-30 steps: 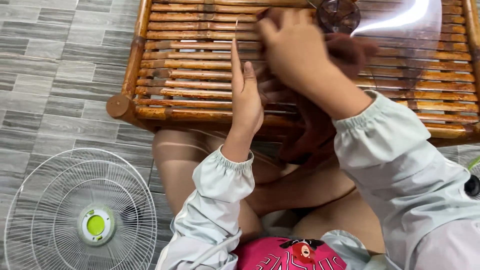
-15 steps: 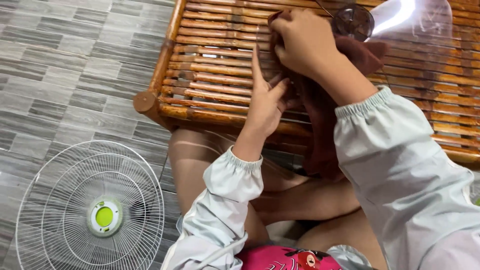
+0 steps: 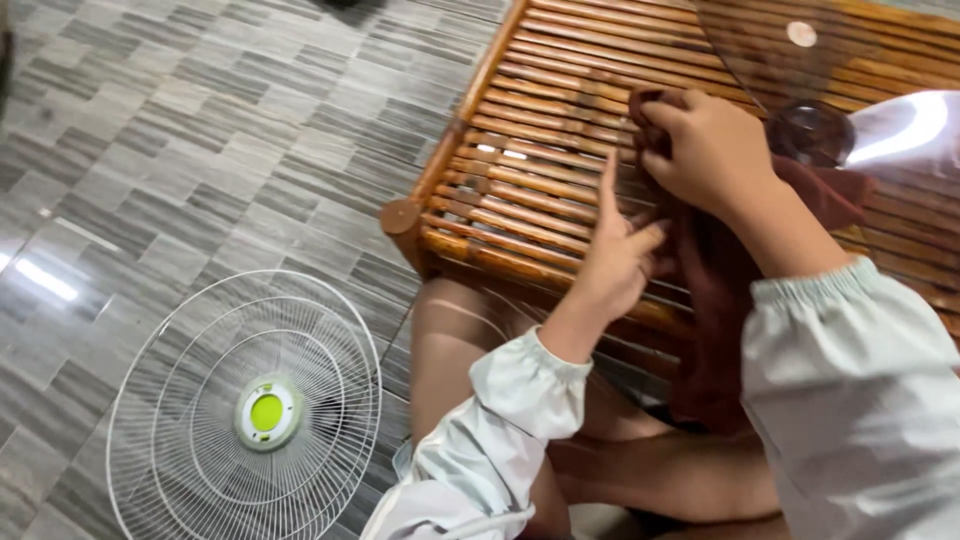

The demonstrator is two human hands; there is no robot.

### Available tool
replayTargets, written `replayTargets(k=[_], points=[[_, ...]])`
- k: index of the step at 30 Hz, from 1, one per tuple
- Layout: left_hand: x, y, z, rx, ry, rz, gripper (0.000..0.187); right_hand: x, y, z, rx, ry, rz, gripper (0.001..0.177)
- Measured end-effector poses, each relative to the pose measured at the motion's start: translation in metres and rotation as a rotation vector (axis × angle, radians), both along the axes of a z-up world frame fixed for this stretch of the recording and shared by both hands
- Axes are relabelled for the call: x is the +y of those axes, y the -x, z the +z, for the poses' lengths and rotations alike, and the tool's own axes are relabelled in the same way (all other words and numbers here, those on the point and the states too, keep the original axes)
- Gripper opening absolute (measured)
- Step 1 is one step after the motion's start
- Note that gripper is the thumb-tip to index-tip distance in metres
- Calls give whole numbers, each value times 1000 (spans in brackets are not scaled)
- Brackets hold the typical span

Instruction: Cleaning a plastic fan blade assembly with a cloth

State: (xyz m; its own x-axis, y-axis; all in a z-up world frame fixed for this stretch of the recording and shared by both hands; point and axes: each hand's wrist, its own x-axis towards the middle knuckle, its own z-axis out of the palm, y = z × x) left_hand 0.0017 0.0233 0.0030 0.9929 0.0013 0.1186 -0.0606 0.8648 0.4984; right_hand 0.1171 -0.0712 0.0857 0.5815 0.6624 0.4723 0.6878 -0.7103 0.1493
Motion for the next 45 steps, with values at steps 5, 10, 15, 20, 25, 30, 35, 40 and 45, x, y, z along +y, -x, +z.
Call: replayTargets(k=[5, 10, 15, 20, 25, 30, 35, 40, 45], points=[[1, 3, 6, -22, -82, 105, 109, 13, 10, 3, 68, 37, 61, 52], [1, 2, 4, 1, -92, 83, 110, 25, -7, 1, 144, 121, -97, 50], [-4, -2, -5, 23, -107, 118, 107, 17, 25, 7, 82, 115, 21, 46], [-3, -2, -3, -36, -23, 129, 115, -8, 46, 4, 142, 110, 61, 48], [0, -6, -16, -161, 351, 11, 106, -35, 68, -4, 103, 162, 55, 45], [-5, -8, -17, -239, 438, 2, 76, -64, 96, -9, 31, 257, -28, 54], [-10, -11, -24, -348, 562, -60, 77, -105, 95, -36, 30, 155, -75, 56], [-3, 1, 3, -24, -119, -11, 76, -165, 1, -113, 457, -349, -17, 59], [-1, 1, 0, -47, -118, -19, 80, -125, -36, -97, 28, -106, -164, 40]])
